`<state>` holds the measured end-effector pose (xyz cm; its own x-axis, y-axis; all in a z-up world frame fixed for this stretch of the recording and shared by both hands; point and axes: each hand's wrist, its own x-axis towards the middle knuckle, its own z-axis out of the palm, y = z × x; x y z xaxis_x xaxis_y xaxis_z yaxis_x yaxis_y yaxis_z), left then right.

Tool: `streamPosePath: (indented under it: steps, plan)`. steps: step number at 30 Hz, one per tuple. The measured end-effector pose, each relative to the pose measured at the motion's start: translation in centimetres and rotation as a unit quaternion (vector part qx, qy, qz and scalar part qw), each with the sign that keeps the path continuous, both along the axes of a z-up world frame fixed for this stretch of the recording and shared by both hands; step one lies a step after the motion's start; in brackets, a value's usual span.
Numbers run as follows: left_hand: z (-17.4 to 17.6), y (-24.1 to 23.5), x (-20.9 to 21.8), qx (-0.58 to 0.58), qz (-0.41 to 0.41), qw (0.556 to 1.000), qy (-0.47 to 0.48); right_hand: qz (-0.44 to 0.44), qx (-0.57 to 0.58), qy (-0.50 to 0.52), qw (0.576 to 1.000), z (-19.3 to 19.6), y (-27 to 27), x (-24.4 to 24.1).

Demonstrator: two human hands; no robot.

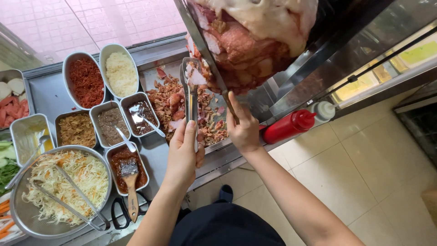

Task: Slicing meat from a vertical rotisserie and organizing sandwich ingredients.

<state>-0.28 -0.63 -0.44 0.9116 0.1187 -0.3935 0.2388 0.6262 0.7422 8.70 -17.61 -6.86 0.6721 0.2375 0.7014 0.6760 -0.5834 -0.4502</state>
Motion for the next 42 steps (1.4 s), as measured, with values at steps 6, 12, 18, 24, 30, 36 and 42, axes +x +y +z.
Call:
streamPosePath:
  steps: [6, 12, 18, 24, 30, 36, 42]
  plan:
    - [-1.0, 0.5, 0.3, -0.011, 0.003, 1.000, 0.000, -0.034, -0.050, 0.060, 0.996, -4.7, -4.3, -4.3]
    - [-1.3, 0.5, 0.2, -0.017, 0.003, 1.000, 0.004, -0.057, -0.054, -0.013, 0.997, -0.2, 1.3, 0.1]
    - [-2.2, 1.0, 0.6, -0.007, -0.013, 1.000, 0.007, -0.076, -0.097, 0.023, 0.992, -6.4, -2.5, -3.2]
    - [-3.4, 1.5, 0.3, 0.001, -0.011, 0.999, 0.030, -0.086, -0.100, 0.019, 0.991, -4.4, -1.3, -1.8]
    - [-4.1, 1.6, 1.0, 0.001, -0.020, 0.999, 0.047, -0.060, -0.093, 0.048, 0.993, -4.8, -0.5, -0.8]
    - [-5.6, 2.2, 1.4, 0.006, -0.033, 0.999, 0.043, -0.094, -0.138, 0.074, 0.983, -6.8, -3.9, -4.3]
    - [-5.9, 1.6, 1.6, 0.028, -0.029, 0.997, 0.058, -0.082, -0.098, 0.028, 0.991, -3.0, 1.3, -0.6]
